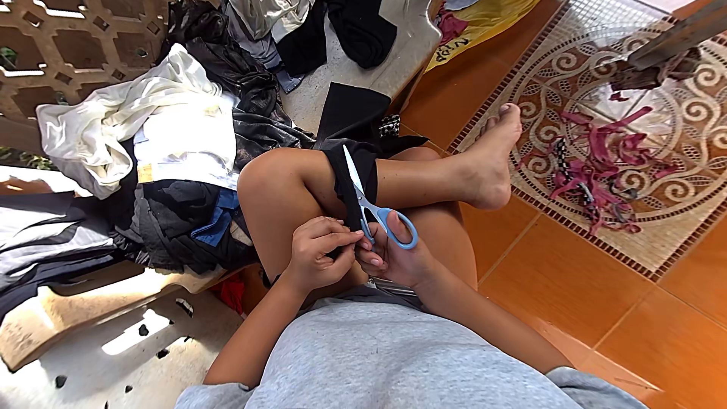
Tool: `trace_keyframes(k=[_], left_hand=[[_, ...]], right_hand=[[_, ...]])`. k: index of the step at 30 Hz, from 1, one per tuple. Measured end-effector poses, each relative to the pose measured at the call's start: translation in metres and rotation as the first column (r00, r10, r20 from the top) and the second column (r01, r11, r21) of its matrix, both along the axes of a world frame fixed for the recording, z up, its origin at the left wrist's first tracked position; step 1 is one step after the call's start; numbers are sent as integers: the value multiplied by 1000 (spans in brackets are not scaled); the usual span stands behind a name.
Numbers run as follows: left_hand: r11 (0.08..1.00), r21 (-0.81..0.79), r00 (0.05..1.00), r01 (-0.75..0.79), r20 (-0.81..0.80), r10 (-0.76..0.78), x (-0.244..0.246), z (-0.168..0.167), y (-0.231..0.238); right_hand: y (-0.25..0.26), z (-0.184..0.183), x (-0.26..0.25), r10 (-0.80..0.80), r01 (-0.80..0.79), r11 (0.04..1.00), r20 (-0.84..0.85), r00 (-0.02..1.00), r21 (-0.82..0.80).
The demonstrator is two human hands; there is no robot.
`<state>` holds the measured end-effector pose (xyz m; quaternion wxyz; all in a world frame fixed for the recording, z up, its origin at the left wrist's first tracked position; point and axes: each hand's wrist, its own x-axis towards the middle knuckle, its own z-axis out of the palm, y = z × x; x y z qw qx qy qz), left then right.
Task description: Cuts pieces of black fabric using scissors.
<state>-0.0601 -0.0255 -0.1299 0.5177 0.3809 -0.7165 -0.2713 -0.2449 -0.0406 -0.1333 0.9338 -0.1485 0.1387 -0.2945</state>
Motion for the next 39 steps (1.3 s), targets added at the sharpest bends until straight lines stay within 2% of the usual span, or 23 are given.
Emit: trace_keyframes(k=[4,9,12,15,17,21,24,27,31,34,37,39], left_hand=[[1000,-4,1000,7,-3,-7,0,0,0],[999,30,1000,11,9,-11,1,3,0],[988,146,998,-48,51,41,2,16,-3],[919,351,984,-177,63,166,-4,36,-19],[881,396,966,-256,135,221,-5,50,-35],[867,286,884,-408,362,296,1,69,-66],[785,470,876,-404,446,183,4,76,-76],[753,539,904,-377,392,172,2,71,-78],[716,670,981,-195,148,129,-1,73,-79],[655,751,987,-82,-29,158,-5,73,-82],[650,758,977,-56,-94,194,-7,69,-82],[689,723,985,-55,-73,155,-7,64,-80]], right_hand=[[1,3,0,-1,2,999,-23,1000,44],[0,-2,-2,13,-13,1000,20,1000,17],[-1,-4,-1,6,-6,1000,1,1000,9],[-2,-7,0,8,-8,1000,2,1000,0],[-3,-8,-1,21,-21,1000,-13,1000,0],[-4,-12,-4,27,-28,999,-37,999,-31],[-3,-16,-7,-5,-2,996,-83,997,-88],[-5,-19,-12,-40,18,983,-116,992,-180],[-7,-21,-20,-73,37,958,-119,990,-285],[-6,-18,-24,-107,33,931,-183,977,-364],[-4,-14,-27,-139,13,912,-278,951,-409],[-3,-13,-27,-160,12,909,-323,933,-416]])
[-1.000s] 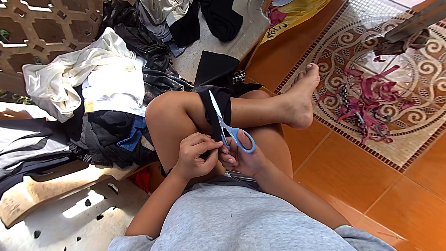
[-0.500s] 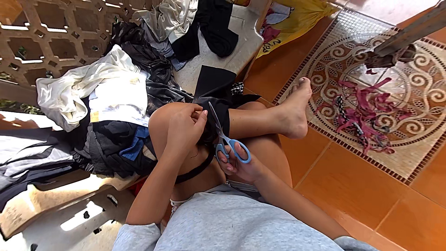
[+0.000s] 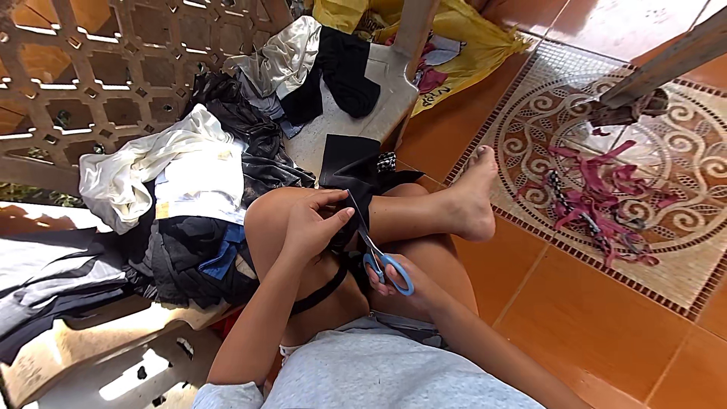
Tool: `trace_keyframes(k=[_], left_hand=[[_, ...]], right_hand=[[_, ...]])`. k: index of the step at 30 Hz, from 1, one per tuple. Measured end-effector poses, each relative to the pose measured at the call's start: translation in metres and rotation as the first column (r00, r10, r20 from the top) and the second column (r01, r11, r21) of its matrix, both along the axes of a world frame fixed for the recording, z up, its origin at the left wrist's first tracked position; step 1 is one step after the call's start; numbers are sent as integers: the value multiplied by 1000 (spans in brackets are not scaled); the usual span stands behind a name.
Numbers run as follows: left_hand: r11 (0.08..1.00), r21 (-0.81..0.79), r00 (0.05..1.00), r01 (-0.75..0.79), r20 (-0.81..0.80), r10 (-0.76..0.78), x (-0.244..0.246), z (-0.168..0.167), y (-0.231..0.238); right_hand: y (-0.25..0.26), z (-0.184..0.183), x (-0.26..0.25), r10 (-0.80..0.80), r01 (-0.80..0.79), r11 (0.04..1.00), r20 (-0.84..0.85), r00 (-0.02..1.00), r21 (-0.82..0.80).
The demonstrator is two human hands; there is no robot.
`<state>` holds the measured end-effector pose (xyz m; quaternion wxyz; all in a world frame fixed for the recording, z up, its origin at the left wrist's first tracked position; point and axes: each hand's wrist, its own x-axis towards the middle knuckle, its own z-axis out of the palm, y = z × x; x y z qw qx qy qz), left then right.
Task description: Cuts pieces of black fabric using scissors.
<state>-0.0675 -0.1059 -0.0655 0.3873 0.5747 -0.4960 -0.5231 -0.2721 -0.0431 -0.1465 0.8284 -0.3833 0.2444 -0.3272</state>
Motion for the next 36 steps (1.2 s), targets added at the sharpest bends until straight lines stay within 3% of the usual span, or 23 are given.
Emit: trace_keyframes(k=[2,5,8,10,13,18,20,22,24,26,28,29,32,34,36], left_hand=[[993,-109,988,52,149,-36,-1,-5,3],[934,-343,913,95,405,56,-6,-15,10],[885,-455,864,98,480,151,-13,-18,15],[898,-427,875,104,468,121,-16,-16,17],[956,-246,892,158,450,-31,-11,-11,14],[935,-86,872,345,397,-286,-5,-2,11],[912,-213,850,349,481,-213,-6,-5,12],[849,-410,775,334,633,0,-8,-11,10],[821,-455,738,346,672,62,-7,-13,5],[844,-443,831,301,556,-5,-6,-9,2],[921,-365,974,135,219,-56,-10,-2,2],[968,-245,998,57,12,-56,-13,6,2],[974,213,924,78,-382,10,-15,27,-3],[877,452,868,165,-489,89,-15,31,-10],[795,576,843,190,-511,169,-16,29,-16]], right_hand=[[2,2,1,-42,42,999,-49,998,-4],[4,6,5,-116,108,993,-188,975,-50],[5,6,9,-154,145,988,-200,968,-60],[4,6,10,-164,157,986,-169,972,-56],[1,6,9,-172,168,985,-102,980,-47],[-6,8,2,-133,133,989,3,991,-61],[-9,8,-2,-105,109,992,66,992,-69],[-12,10,-7,-88,97,993,130,988,-64],[-13,13,-12,-80,97,992,187,979,-82],[-15,17,-16,-48,78,990,235,971,-121],[-16,20,-21,12,37,985,279,960,-170],[-16,22,-22,33,23,981,280,959,-194],[-14,26,-23,43,8,971,207,977,-240],[-11,27,-23,55,-17,963,135,989,-267],[-9,28,-22,59,-35,956,74,996,-293]])
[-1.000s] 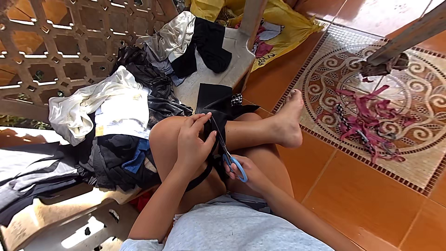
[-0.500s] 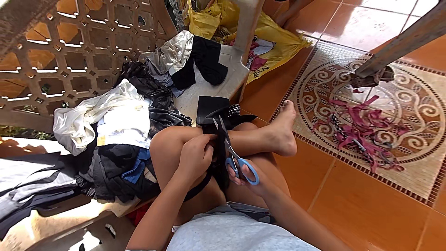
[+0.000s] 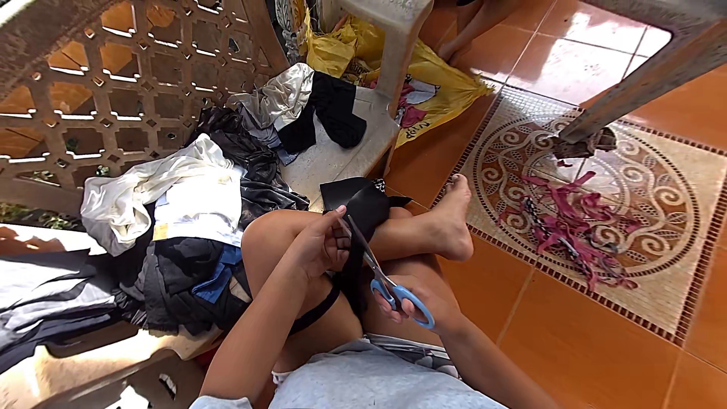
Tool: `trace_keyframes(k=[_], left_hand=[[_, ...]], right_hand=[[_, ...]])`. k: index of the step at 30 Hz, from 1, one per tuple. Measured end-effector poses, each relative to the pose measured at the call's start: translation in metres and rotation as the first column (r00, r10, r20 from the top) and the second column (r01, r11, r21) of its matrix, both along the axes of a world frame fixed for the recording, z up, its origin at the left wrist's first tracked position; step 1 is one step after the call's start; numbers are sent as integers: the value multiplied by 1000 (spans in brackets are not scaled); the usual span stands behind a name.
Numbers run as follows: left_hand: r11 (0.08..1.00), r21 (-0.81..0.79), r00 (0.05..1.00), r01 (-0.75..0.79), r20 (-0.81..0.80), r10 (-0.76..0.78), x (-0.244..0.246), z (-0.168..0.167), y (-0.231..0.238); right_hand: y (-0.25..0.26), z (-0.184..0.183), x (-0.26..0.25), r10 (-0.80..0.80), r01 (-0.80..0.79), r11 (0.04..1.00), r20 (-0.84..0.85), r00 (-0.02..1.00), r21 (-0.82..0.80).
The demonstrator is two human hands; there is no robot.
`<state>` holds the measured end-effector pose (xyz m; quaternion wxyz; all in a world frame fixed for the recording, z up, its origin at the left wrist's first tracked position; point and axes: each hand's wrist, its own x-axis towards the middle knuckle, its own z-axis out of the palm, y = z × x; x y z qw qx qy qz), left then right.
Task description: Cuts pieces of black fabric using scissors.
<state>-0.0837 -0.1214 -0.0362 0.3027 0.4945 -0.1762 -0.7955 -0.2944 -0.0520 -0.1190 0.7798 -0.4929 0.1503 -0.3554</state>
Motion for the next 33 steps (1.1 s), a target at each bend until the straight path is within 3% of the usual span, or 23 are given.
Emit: trace_keyframes(k=[2,5,9,12,19,25,33], left_hand=[[998,1,998,-61,3,61,-2,-4,-2],[966,-177,976,-187,75,203,-4,-2,0],[817,-524,916,-240,158,370,-6,-8,12],[727,-659,897,-194,181,404,-4,-13,21],[637,-762,853,-117,251,457,1,-17,24],[594,-805,773,-9,371,514,-1,-11,30],[645,-764,837,-8,348,423,-6,-6,40]], right_hand=[[2,0,0,-6,5,1000,-53,999,-8],[5,-2,2,-21,22,999,-52,998,25],[10,-9,7,-25,23,995,23,999,98],[15,-9,13,-39,38,993,8,999,113],[16,-11,8,-53,57,998,-192,980,12],[14,-10,2,-37,39,999,-101,994,16],[17,-10,11,-80,84,996,-96,992,31]])
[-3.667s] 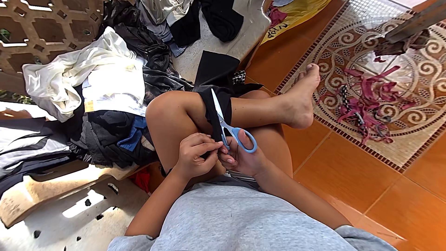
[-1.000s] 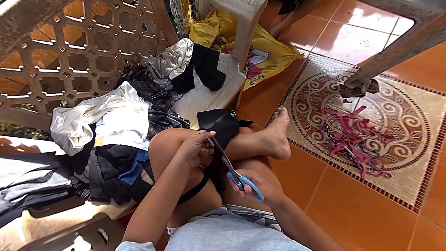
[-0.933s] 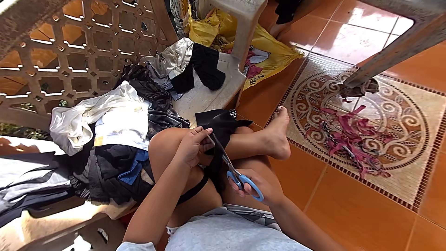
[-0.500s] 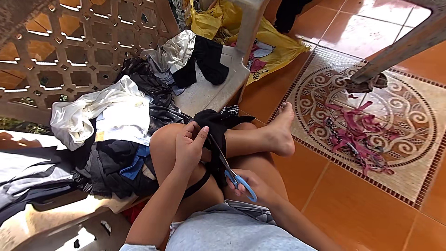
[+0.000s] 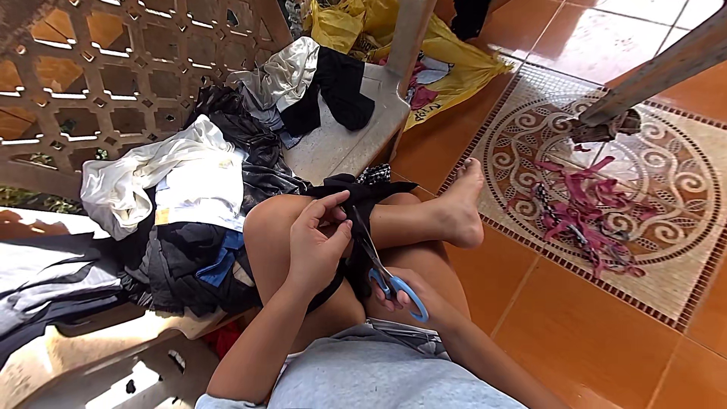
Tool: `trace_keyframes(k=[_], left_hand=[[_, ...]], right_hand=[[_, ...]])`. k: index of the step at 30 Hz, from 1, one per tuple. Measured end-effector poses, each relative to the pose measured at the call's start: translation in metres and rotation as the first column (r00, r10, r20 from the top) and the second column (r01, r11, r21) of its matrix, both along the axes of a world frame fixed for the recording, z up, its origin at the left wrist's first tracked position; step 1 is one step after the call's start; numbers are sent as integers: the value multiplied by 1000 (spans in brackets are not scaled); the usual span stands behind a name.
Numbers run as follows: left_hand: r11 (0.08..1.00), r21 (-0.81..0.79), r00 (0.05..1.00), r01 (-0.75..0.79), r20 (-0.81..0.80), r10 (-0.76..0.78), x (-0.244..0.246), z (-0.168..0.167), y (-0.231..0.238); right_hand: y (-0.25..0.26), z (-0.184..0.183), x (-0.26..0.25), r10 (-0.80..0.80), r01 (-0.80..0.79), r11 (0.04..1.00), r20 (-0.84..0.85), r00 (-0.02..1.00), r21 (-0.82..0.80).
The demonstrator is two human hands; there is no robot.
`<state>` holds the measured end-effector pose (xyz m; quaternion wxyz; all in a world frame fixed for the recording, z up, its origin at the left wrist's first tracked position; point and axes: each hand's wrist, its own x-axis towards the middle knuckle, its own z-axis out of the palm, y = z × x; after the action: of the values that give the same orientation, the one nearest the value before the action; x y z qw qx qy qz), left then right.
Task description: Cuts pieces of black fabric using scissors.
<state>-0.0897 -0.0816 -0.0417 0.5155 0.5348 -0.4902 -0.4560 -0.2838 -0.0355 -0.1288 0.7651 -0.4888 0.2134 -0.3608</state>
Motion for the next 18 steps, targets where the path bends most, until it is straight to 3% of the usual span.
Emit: trace_keyframes(k=[6,10,14,16,18], left_hand=[[995,28,991,-92,-96,95,-1,-15,-1],[962,248,967,-118,-190,167,4,-20,-4],[820,569,868,66,-437,234,17,-3,-14],[826,536,795,174,-572,203,21,-2,-18],[906,364,681,215,-721,128,19,3,-21]], right_hand=[[3,0,4,-47,51,997,-86,995,54],[4,-3,0,-13,40,992,-209,978,123],[-19,-14,-48,227,-211,970,-141,964,122],[-32,-14,-72,130,-130,991,-82,988,3],[-43,-9,-76,-95,95,992,-4,995,-88]])
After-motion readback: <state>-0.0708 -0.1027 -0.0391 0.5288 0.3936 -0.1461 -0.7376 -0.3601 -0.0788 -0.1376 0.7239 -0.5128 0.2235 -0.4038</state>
